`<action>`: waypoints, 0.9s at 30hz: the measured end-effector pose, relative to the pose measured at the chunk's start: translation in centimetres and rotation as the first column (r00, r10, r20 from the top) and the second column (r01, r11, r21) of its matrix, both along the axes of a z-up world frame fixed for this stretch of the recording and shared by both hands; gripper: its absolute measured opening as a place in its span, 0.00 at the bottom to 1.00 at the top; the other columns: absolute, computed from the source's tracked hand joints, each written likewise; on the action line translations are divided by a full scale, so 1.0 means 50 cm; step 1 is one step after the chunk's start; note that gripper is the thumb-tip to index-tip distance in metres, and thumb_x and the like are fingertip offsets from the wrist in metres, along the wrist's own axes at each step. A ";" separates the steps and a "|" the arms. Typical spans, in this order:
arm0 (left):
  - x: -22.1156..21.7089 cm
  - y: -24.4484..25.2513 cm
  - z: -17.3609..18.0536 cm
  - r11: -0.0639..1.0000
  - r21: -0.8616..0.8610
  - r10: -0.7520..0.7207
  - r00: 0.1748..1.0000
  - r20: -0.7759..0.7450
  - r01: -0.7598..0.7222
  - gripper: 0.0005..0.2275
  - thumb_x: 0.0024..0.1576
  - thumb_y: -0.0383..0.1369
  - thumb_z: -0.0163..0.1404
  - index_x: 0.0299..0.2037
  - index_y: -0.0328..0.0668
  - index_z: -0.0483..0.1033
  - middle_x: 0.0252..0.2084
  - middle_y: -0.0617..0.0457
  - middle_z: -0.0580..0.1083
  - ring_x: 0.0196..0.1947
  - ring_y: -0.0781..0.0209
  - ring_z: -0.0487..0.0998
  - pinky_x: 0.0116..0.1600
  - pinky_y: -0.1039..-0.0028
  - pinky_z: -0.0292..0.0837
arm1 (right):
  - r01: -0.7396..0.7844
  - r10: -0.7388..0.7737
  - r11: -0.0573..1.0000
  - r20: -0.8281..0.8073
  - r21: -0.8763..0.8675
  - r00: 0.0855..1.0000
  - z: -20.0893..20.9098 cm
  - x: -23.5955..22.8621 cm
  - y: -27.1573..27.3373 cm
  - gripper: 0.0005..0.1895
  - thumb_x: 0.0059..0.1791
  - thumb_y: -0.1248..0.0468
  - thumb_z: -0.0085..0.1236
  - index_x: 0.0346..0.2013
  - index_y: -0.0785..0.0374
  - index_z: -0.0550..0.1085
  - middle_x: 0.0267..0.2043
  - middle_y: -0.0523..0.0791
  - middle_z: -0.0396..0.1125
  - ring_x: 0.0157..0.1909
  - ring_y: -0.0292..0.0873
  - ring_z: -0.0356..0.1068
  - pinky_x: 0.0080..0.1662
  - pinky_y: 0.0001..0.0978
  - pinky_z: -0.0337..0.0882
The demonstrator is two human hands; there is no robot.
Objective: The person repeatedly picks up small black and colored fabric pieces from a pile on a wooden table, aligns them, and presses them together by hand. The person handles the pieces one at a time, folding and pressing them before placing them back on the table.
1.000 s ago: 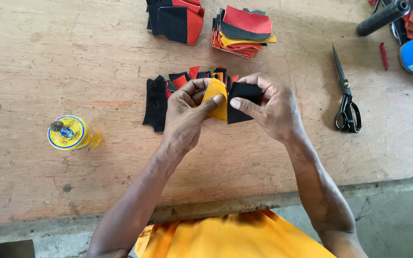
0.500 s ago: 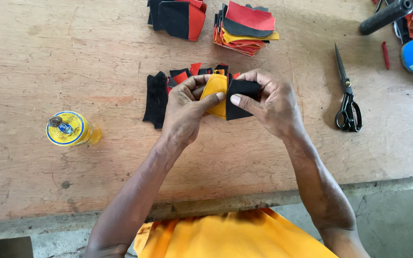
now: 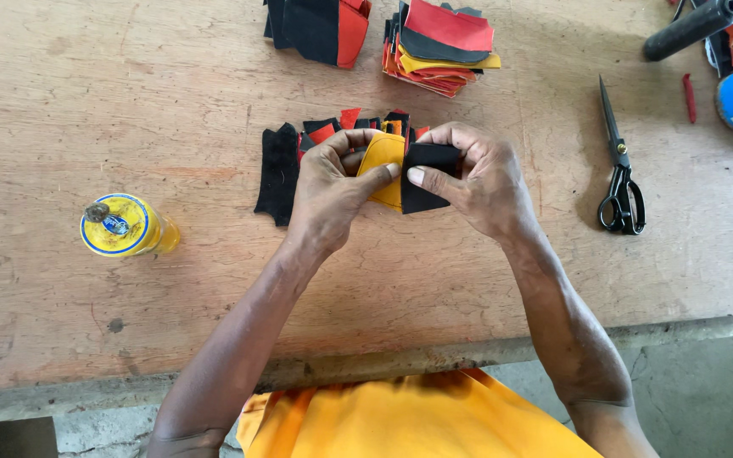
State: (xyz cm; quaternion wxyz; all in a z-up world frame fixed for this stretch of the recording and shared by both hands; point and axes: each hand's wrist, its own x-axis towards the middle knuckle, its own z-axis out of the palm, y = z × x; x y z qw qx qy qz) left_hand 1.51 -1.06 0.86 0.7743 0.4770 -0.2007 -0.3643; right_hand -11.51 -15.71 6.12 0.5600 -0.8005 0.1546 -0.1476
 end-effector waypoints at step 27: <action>0.018 0.001 0.006 0.991 -0.114 -0.064 0.994 0.090 0.074 0.17 0.57 0.20 0.61 0.55 0.32 0.74 0.46 0.50 0.79 0.46 0.70 0.80 0.55 0.77 0.79 | 0.016 -0.029 0.990 -0.090 -0.137 0.996 0.033 -0.005 -0.003 0.16 0.50 0.62 0.64 0.50 0.65 0.77 0.40 0.43 0.76 0.39 0.30 0.74 0.40 0.22 0.77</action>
